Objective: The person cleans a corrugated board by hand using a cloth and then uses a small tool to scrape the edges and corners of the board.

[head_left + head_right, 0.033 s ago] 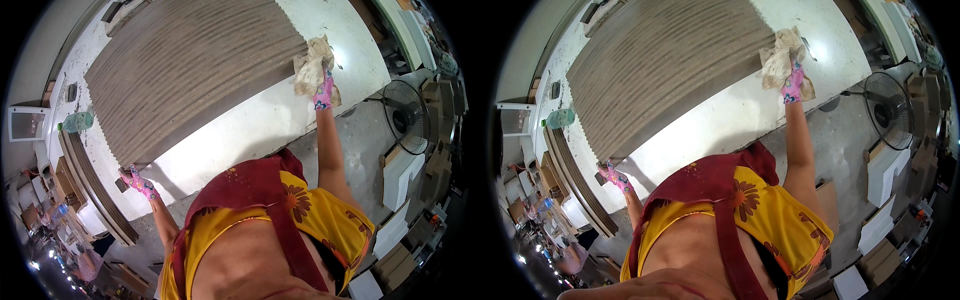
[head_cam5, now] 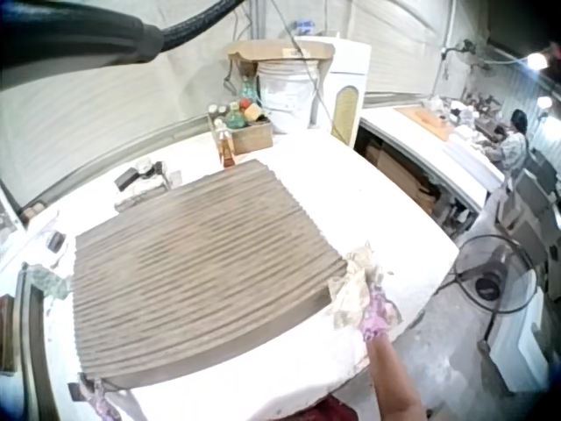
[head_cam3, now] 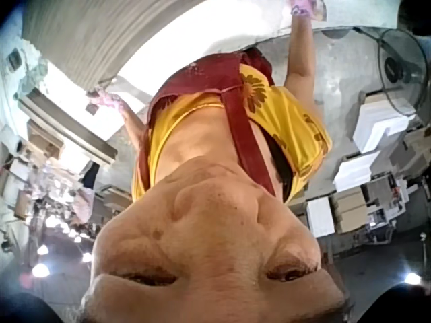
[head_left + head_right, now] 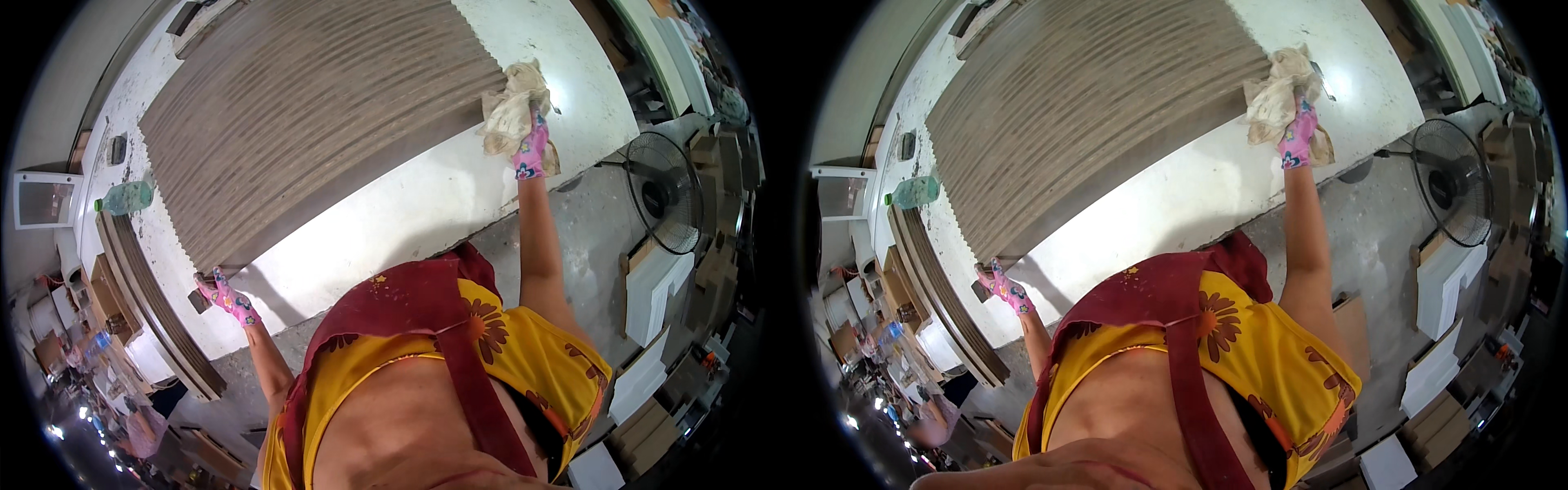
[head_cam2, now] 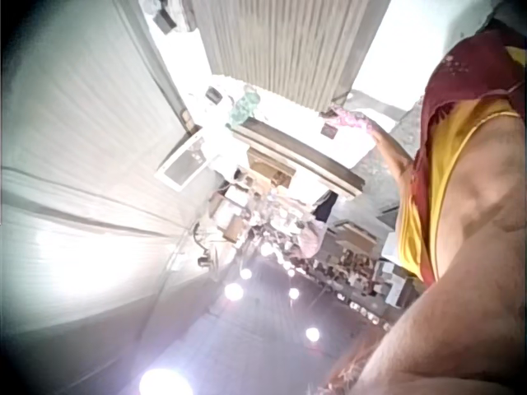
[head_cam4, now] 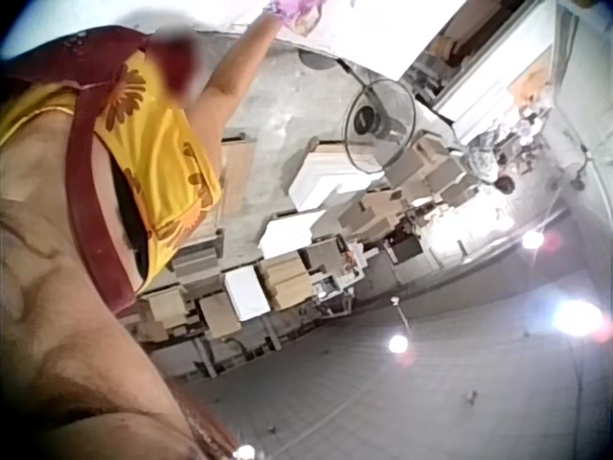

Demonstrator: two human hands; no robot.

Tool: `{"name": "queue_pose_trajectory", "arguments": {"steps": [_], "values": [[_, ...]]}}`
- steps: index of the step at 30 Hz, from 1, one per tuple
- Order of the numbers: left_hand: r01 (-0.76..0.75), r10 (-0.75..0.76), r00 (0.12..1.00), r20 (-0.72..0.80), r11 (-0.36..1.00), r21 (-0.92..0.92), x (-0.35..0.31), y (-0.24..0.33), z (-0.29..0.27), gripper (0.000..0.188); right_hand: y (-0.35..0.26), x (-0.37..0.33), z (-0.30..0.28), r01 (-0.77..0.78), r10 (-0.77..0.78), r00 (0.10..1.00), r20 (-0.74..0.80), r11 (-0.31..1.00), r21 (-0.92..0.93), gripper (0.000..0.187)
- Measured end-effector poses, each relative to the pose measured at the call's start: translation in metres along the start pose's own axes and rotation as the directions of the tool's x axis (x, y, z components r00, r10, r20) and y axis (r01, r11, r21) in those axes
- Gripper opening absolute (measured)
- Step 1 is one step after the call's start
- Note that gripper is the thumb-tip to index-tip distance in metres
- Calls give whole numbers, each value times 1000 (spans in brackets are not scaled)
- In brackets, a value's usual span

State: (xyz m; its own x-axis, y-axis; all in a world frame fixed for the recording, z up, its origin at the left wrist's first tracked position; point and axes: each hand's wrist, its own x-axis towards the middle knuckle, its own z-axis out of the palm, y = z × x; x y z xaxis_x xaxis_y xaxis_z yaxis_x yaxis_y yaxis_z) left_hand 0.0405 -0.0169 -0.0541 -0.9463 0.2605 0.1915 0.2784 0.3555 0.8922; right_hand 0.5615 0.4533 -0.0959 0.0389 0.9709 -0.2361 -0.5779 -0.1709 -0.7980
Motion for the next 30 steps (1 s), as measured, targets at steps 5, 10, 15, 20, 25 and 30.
{"name": "queue_pose_trajectory", "arguments": {"steps": [5, 10, 15, 20, 25, 30], "values": [[147, -150, 988, -40, 987, -58, -5, 45, 19, 73, -67, -32, 29, 70, -45, 992, -121, 976, 207, 48], [177, -175, 984, 36, 981, -84, 1, 9, -17, 70, -82, -93, 52, 169, -62, 970, 234, 866, -470, 56], [149, -159, 983, 87, 982, 113, 7, -9, -25, 45, -1, -147, 93, 106, 432, 785, 444, 612, -783, 49], [84, -104, 994, -36, 932, -354, 27, -26, 8, 68, 82, -217, 166, 878, 421, 406, 811, 65, -474, 55], [48, 51, 824, -564, 986, 158, -12, -50, -78, 71, 69, -242, 167, 826, 401, 354, 845, 289, -483, 51], [69, 54, 901, -429, 962, 264, 15, -100, -83, 77, 34, -195, 153, 749, 195, 558, 807, 300, -591, 47]]}}
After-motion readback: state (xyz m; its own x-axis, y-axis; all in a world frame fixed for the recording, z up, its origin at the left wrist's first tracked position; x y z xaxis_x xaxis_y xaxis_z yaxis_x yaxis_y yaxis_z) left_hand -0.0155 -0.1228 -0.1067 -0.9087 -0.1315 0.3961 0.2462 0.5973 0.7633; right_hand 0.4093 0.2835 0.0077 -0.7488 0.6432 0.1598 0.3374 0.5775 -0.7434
